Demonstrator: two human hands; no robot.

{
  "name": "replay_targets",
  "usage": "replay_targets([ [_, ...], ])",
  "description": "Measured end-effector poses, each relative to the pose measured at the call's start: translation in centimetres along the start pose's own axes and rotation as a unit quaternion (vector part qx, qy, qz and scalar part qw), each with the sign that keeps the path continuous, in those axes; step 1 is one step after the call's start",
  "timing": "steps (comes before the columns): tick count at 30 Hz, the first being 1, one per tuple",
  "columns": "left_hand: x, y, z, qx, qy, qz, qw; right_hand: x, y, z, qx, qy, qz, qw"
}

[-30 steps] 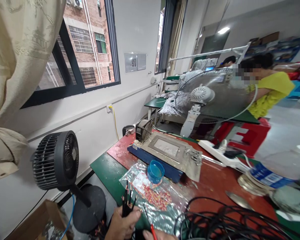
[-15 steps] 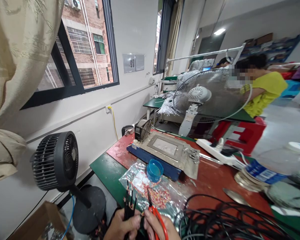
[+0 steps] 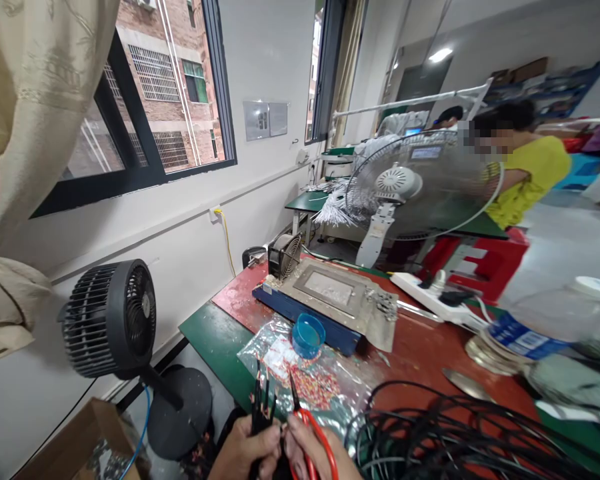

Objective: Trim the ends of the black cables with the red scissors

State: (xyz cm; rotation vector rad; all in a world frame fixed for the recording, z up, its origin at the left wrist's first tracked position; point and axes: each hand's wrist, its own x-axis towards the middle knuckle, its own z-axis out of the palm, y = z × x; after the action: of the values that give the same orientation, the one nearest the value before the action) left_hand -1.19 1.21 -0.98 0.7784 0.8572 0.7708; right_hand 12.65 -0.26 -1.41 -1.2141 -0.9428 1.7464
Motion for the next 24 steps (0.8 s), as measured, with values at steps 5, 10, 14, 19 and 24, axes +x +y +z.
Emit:
replay_targets([
  [5, -0.1, -0.1, -0.2, -0.021, -0.015, 0.005, 1.0, 0.1, 0.1, 0.3, 0.023, -0.021, 0.014, 0.999],
  [10, -0.1, -0.2, -0.2, -0.062, -0.059, 0.01, 0.996, -0.5, -0.5, 1.3, 0.081, -0.013, 0.085, 0.993],
  [14, -0.1, -0.3, -0.2, -0.068, -0.071, 0.02, 0.995, -0.8, -0.9, 1.5, 0.093, -0.007, 0.114, 0.989],
  [19, 0.1, -0.6, -0.3, -0.062, -0.061, 0.024, 0.996, -0.8, -1.1, 1.7, 0.066, -0.004, 0.077, 0.995],
  [24, 0.3, -0.8, -0.5, -0.066, -0.057, 0.024, 0.996, -0.5, -0.8, 1.6, 0.017, -0.025, 0.029, 0.999],
])
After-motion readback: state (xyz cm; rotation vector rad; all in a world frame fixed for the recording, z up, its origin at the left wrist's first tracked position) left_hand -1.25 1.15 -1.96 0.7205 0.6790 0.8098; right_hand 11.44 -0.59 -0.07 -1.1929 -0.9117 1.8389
